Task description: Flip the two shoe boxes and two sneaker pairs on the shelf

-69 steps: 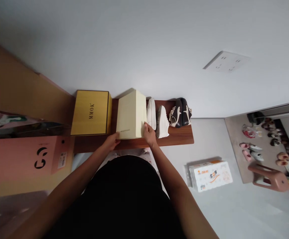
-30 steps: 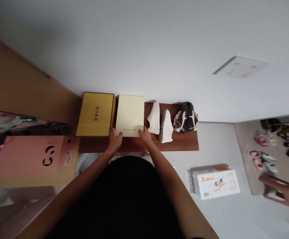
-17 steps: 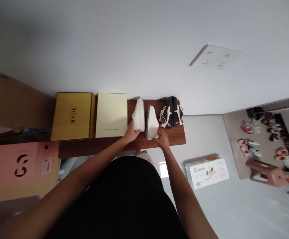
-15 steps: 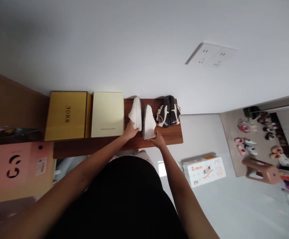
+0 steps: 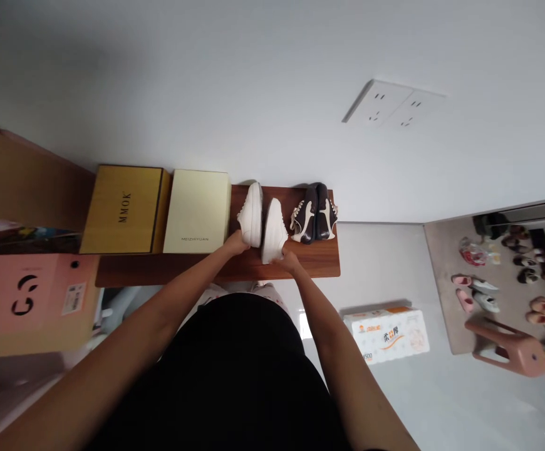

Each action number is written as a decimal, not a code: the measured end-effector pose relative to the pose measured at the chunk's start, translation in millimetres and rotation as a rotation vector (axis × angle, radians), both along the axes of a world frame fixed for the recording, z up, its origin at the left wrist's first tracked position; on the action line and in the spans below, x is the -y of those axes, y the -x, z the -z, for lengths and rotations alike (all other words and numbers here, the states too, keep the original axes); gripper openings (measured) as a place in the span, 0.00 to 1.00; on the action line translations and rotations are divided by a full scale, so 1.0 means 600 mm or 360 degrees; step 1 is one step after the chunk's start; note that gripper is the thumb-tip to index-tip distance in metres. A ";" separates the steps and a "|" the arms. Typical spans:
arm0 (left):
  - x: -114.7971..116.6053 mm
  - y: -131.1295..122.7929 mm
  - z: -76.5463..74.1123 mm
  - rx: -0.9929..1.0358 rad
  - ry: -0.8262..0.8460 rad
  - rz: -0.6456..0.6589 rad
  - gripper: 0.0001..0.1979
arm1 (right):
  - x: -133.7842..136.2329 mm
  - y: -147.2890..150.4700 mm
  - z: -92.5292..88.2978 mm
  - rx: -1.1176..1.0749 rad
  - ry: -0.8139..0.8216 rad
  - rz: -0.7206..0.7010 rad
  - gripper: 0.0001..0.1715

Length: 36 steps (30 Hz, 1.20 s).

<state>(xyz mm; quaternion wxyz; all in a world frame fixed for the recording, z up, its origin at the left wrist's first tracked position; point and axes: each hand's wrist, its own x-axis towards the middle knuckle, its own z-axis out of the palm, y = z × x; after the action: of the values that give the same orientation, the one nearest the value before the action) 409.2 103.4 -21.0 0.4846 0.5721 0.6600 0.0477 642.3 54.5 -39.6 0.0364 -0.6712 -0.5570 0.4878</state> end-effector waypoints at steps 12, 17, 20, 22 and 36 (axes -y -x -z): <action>-0.010 -0.004 -0.052 -0.0223 -0.0549 0.0586 0.13 | -0.054 0.021 -0.075 0.0395 -0.0375 -0.0576 0.11; -0.006 -0.031 -0.048 -0.0309 -0.0548 0.0670 0.11 | -0.099 0.057 -0.097 0.0690 -0.0421 -0.0888 0.14; -0.008 -0.033 -0.042 -0.0288 -0.0520 0.0593 0.10 | -0.118 0.073 -0.098 0.0744 -0.0366 -0.0950 0.15; -0.008 -0.029 -0.037 -0.0266 -0.0514 0.0560 0.10 | -0.124 0.081 -0.095 0.0752 -0.0332 -0.0962 0.15; 0.004 -0.005 -0.003 -0.0376 -0.0467 0.0481 0.10 | -0.115 0.124 -0.060 0.0750 -0.0331 -0.0951 0.14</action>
<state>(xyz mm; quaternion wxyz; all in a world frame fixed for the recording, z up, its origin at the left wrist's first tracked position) 412.2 101.3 -19.1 0.3176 0.7302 0.6049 0.0027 567.8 123.3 -3.3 -0.1682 -0.5657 -0.7675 0.2504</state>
